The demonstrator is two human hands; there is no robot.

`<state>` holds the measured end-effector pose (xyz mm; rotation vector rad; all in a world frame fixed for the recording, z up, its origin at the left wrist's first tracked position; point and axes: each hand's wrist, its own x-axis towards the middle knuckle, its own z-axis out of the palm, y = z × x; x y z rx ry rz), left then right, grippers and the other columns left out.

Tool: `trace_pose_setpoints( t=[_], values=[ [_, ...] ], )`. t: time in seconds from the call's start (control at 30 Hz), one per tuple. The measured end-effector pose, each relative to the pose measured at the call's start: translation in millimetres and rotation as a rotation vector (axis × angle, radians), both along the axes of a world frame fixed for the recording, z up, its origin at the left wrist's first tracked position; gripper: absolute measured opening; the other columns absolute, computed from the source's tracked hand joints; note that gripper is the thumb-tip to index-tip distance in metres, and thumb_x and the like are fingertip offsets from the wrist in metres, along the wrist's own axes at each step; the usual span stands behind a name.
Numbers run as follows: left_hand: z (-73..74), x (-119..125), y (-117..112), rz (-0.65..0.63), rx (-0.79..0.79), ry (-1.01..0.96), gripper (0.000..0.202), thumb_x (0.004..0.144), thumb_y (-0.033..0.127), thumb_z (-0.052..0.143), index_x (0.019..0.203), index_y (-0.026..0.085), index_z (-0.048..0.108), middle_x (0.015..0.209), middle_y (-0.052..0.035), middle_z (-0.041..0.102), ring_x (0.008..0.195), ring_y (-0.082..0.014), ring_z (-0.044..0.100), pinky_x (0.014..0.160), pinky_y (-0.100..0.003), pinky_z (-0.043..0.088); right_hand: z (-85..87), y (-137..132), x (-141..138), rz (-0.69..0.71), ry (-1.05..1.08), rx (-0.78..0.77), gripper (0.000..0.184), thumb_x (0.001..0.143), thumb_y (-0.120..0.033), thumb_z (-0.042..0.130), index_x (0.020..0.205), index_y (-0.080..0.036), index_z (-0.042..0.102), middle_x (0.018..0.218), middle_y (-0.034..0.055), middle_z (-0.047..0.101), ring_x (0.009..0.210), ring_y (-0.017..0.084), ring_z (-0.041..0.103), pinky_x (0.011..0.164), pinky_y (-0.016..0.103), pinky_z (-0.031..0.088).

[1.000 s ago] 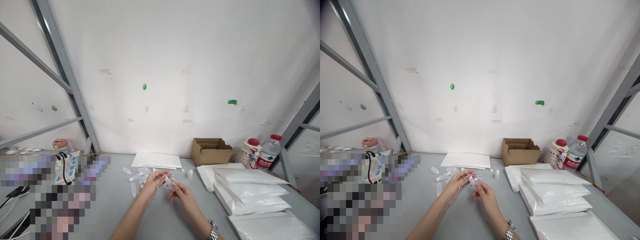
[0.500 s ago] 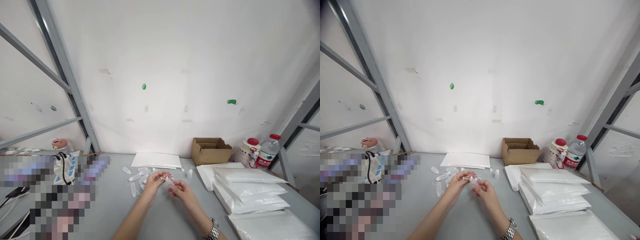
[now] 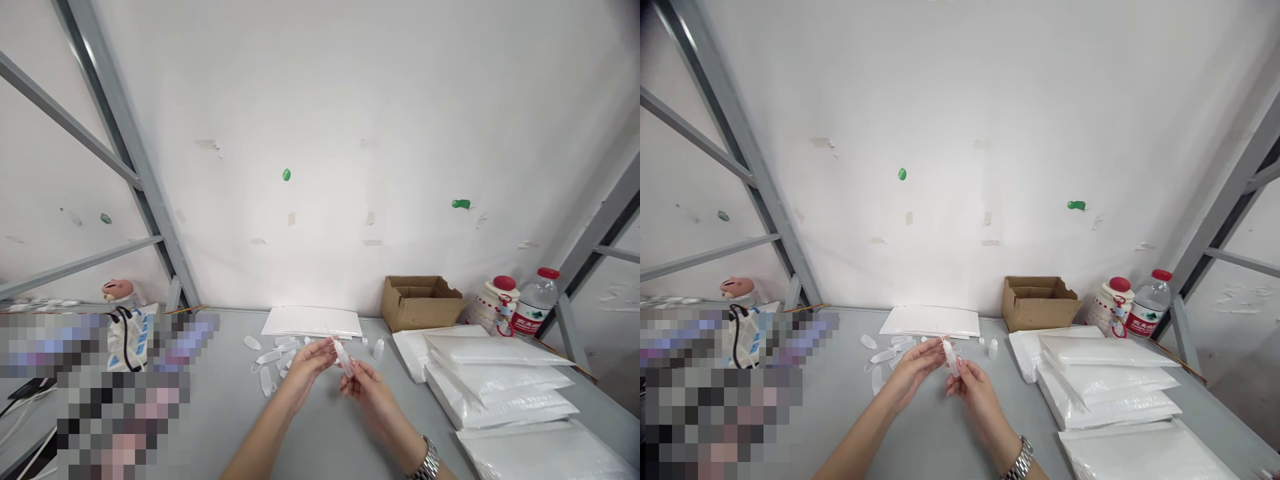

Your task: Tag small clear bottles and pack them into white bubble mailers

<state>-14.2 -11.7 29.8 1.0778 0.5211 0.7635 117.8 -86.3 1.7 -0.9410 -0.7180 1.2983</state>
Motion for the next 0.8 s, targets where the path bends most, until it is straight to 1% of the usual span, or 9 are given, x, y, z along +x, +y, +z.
trace_pose_setpoints(
  t=[0.1, 0.23, 0.3, 0.37, 0.5, 0.57, 0.67, 0.8],
  values=[
    [0.1, 0, 0, -0.010, 0.075, 0.062, 0.040, 0.062, 0.031, 0.073, 0.098, 0.016, 0.066, 0.106, -0.0117, 0.066, 0.104, -0.0265, 0.056, 0.096, -0.039, 0.036, 0.0, 2, 1, -0.097, -0.166, 0.023, 0.038, 0.065, -0.053, 0.066, 0.073, -0.016, 0.061, 0.062, 0.0017, 0.062, 0.054, 0.014, 0.055, 0.061, 0.029, 0.043],
    [-3.6, 2, 0, 0.035, 0.102, 0.079, 0.033, 0.063, 0.036, 0.071, 0.088, 0.015, 0.068, 0.106, -0.0121, 0.066, 0.104, -0.0270, 0.056, 0.095, -0.039, 0.037, -0.9, 2, -3, -0.180, -0.302, 0.079, 0.040, 0.063, -0.054, 0.066, 0.076, -0.017, 0.060, 0.064, 0.0010, 0.061, 0.054, 0.015, 0.055, 0.059, 0.030, 0.045],
    [-4.5, 3, 0, 0.072, 0.097, 0.088, 0.033, 0.063, 0.039, 0.070, 0.085, 0.015, 0.069, 0.104, -0.0120, 0.066, 0.101, -0.0269, 0.057, 0.094, -0.039, 0.038, -2.4, 1, -5, -0.223, -0.373, 0.104, 0.037, 0.065, -0.052, 0.065, 0.078, -0.018, 0.060, 0.065, 0.0009, 0.060, 0.056, 0.016, 0.055, 0.058, 0.030, 0.046],
    [-4.9, 3, 1, 0.118, 0.098, 0.106, 0.033, 0.063, 0.041, 0.069, 0.082, 0.015, 0.069, 0.098, -0.0109, 0.068, 0.098, -0.0261, 0.058, 0.092, -0.038, 0.039, -4.0, -3, -7, -0.271, -0.483, 0.115, 0.031, 0.070, -0.047, 0.063, 0.082, -0.019, 0.059, 0.067, 0.0007, 0.060, 0.061, 0.017, 0.056, 0.061, 0.030, 0.046],
    [-6.8, 3, 2, 0.218, 0.112, 0.130, 0.033, 0.066, 0.046, 0.065, 0.079, 0.016, 0.069, 0.086, -0.0066, 0.069, 0.087, -0.0222, 0.060, 0.088, -0.035, 0.042, -4.0, -9, -7, -0.395, -0.687, 0.118, 0.025, 0.075, -0.042, 0.059, 0.089, -0.020, 0.059, 0.073, 0.0011, 0.060, 0.070, 0.018, 0.056, 0.067, 0.030, 0.045],
    [-7.8, 3, 2, 0.207, 0.117, 0.113, 0.034, 0.069, 0.048, 0.062, 0.079, 0.016, 0.069, 0.082, -0.0063, 0.069, 0.084, -0.0213, 0.061, 0.087, -0.035, 0.042, -2.9, -11, -6, -0.434, -0.723, 0.128, 0.025, 0.075, -0.041, 0.058, 0.089, -0.021, 0.059, 0.075, 0.0014, 0.061, 0.071, 0.019, 0.055, 0.067, 0.030, 0.045],
    [-7.1, 3, 0, 0.170, 0.128, 0.094, 0.034, 0.071, 0.046, 0.060, 0.076, 0.015, 0.070, 0.080, -0.0072, 0.070, 0.084, -0.0220, 0.061, 0.087, -0.035, 0.043, -2.3, -10, -6, -0.444, -0.747, 0.130, 0.025, 0.075, -0.041, 0.058, 0.089, -0.020, 0.059, 0.075, 0.0017, 0.060, 0.071, 0.019, 0.055, 0.068, 0.030, 0.045],
    [-5.7, 5, -2, 0.158, 0.113, 0.114, 0.028, 0.065, 0.041, 0.068, 0.077, 0.015, 0.070, 0.091, -0.0088, 0.070, 0.092, -0.0240, 0.060, 0.089, -0.035, 0.040, -3.8, -10, -6, -0.437, -0.762, 0.119, 0.026, 0.076, -0.041, 0.057, 0.090, -0.020, 0.059, 0.076, 0.0022, 0.060, 0.072, 0.019, 0.055, 0.068, 0.029, 0.045]
  ],
)
